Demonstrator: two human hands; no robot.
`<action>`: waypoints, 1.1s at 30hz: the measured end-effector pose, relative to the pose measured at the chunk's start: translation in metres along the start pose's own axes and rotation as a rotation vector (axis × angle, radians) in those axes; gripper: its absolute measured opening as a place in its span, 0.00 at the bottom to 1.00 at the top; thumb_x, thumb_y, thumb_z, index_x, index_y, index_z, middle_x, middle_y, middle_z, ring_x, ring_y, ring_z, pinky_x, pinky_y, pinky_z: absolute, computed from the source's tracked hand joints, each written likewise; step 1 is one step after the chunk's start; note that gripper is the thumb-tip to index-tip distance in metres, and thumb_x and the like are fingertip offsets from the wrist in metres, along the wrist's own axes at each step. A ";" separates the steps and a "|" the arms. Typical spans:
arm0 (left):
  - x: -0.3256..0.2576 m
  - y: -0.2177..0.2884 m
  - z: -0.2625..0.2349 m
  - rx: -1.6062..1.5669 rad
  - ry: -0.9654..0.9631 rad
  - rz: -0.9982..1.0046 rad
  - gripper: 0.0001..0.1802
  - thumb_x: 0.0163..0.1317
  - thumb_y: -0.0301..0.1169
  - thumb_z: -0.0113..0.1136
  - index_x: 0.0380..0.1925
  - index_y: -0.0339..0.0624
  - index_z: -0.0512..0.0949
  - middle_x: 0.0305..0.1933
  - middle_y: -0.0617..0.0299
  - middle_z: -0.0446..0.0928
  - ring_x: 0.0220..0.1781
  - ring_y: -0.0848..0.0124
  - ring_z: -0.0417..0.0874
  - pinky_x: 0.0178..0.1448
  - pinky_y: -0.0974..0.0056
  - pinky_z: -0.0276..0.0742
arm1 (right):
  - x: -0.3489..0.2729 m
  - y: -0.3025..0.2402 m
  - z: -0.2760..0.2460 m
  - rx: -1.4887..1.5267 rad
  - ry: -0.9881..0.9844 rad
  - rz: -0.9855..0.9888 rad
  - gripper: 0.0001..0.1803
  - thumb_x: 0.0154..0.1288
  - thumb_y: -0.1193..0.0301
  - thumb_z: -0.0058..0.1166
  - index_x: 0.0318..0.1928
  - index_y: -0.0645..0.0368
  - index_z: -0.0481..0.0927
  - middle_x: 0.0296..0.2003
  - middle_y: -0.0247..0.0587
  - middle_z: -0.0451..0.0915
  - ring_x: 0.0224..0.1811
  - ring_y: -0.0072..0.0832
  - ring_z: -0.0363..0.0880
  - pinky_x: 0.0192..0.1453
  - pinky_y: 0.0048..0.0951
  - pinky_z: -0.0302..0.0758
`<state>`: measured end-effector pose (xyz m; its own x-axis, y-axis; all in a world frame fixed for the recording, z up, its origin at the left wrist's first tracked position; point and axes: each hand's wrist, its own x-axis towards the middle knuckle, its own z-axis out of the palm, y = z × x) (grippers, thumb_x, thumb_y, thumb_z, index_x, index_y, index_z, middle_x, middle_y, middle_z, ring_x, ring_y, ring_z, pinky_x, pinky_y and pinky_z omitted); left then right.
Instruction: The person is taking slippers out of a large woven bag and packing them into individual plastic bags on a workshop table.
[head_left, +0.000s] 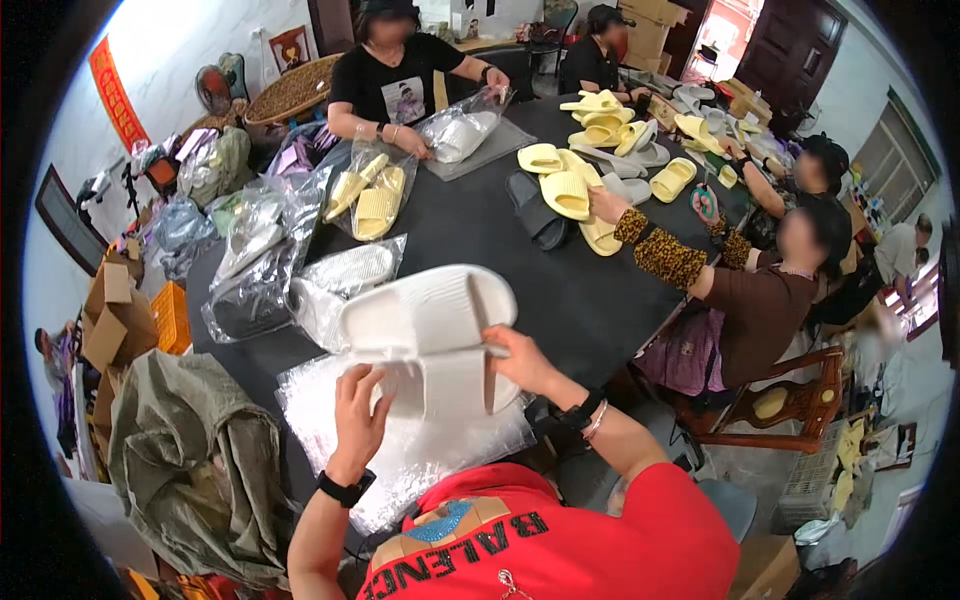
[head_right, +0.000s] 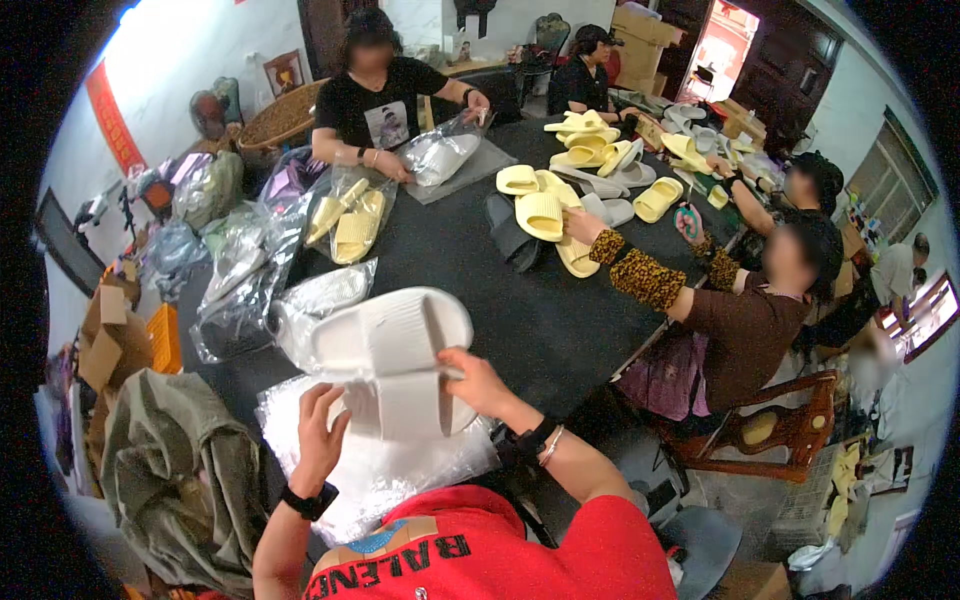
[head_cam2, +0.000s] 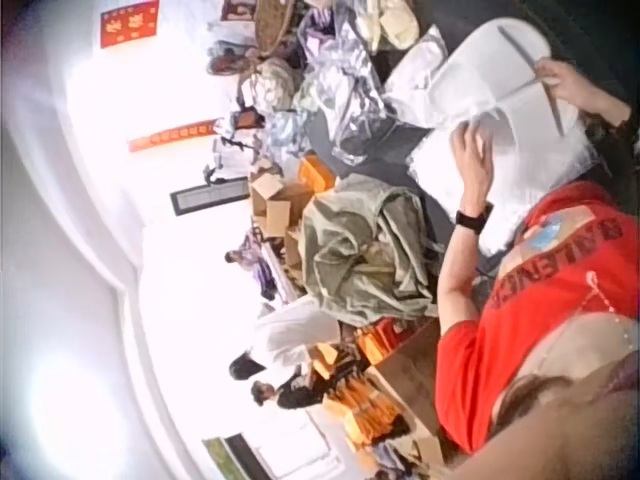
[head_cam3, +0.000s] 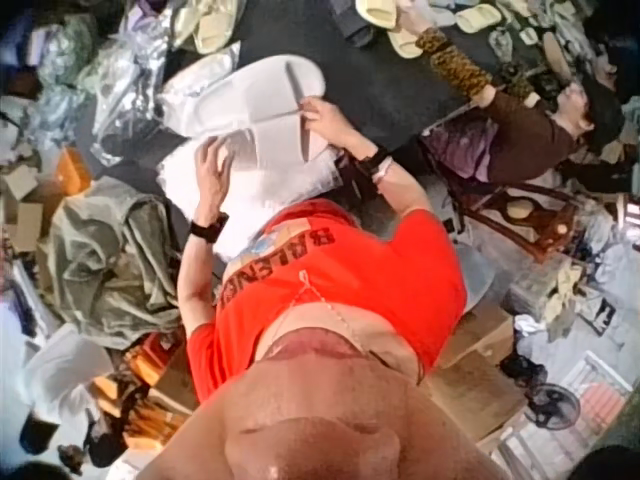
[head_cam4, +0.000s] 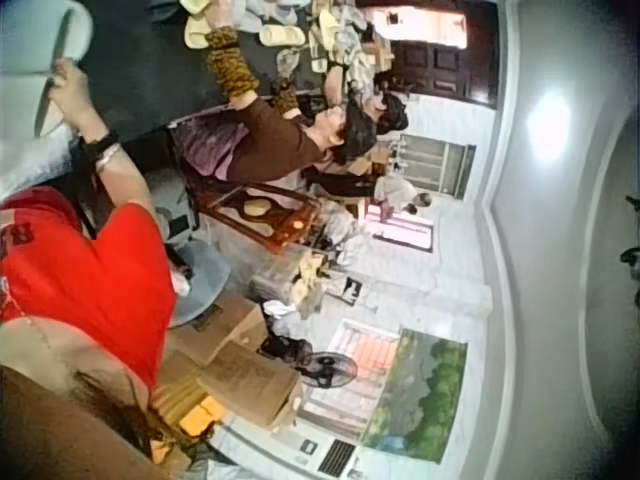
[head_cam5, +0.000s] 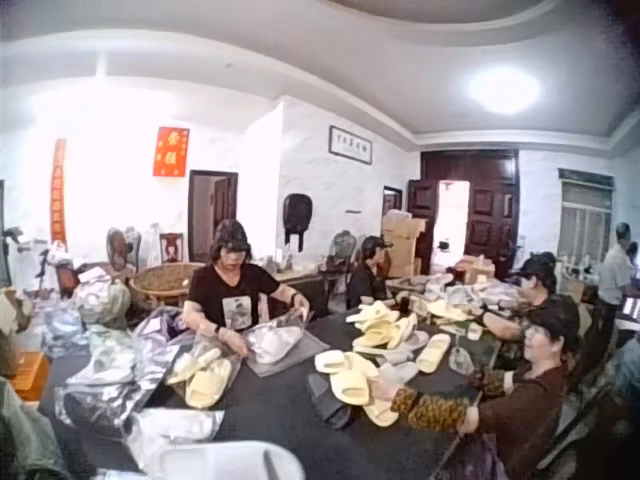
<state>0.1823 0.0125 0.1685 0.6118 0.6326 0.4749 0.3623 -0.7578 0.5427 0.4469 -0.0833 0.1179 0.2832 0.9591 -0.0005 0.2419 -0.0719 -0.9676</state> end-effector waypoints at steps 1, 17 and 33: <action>0.000 -0.002 -0.002 -0.013 0.043 -0.039 0.15 0.51 0.22 0.60 0.41 0.38 0.74 0.44 0.51 0.71 0.46 0.54 0.71 0.48 0.58 0.68 | 0.008 0.011 -0.010 -0.013 0.079 0.005 0.23 0.52 0.77 0.56 0.51 0.62 0.70 0.49 0.46 0.76 0.54 0.33 0.73 0.56 0.30 0.69; -0.112 -0.057 -0.016 -0.230 0.010 -0.624 0.08 0.59 0.26 0.56 0.37 0.37 0.78 0.33 0.59 0.79 0.33 0.73 0.77 0.37 0.69 0.71 | 0.163 0.060 -0.095 0.007 0.745 0.192 0.35 0.49 0.76 0.57 0.60 0.57 0.61 0.52 0.54 0.71 0.55 0.41 0.70 0.55 0.32 0.66; -0.133 -0.059 -0.015 -0.240 -0.133 -0.750 0.11 0.59 0.28 0.53 0.40 0.37 0.77 0.37 0.52 0.78 0.38 0.64 0.80 0.42 0.64 0.73 | 0.121 0.040 0.070 -0.579 0.083 -0.369 0.22 0.52 0.76 0.52 0.51 0.53 0.74 0.56 0.44 0.66 0.61 0.41 0.60 0.62 0.40 0.58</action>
<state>0.0688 -0.0245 0.0841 0.3490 0.9243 -0.1545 0.5582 -0.0727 0.8265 0.4263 0.0488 0.0612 0.1515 0.9264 0.3448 0.7859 0.0986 -0.6105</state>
